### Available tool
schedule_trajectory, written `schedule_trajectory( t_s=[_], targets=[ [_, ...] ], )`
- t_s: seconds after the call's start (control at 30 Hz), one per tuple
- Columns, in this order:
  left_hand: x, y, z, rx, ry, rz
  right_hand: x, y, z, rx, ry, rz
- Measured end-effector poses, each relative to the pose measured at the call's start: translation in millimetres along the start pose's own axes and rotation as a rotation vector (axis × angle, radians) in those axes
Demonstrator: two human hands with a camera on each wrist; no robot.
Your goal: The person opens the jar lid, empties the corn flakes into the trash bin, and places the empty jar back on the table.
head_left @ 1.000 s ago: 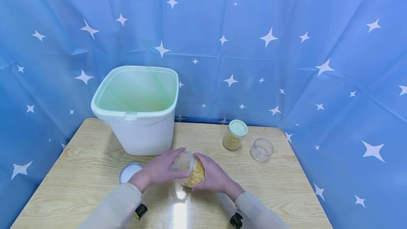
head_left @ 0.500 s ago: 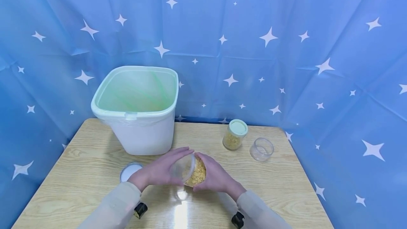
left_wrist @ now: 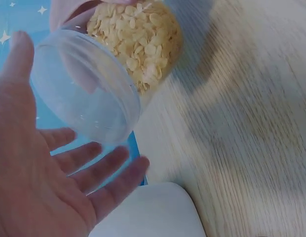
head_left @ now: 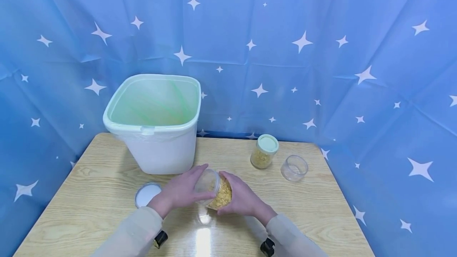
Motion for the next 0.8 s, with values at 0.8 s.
schedule_trajectory(
  t_s=[0.8],
  targets=[
    [1.7,3.7,1.2,0.013,0.028,-0.001,0,3,-2,0.024,-0.007,-0.002]
  ],
)
Point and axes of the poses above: each hand's wrist, its own x-axis away from the middle knuckle, its own y-axis out of the palm, z = x × y, the point moved 7 cm from there along -x, towards the middle knuckle, and after that the axes turned 6 degrees about y, right-handed, at the moved point
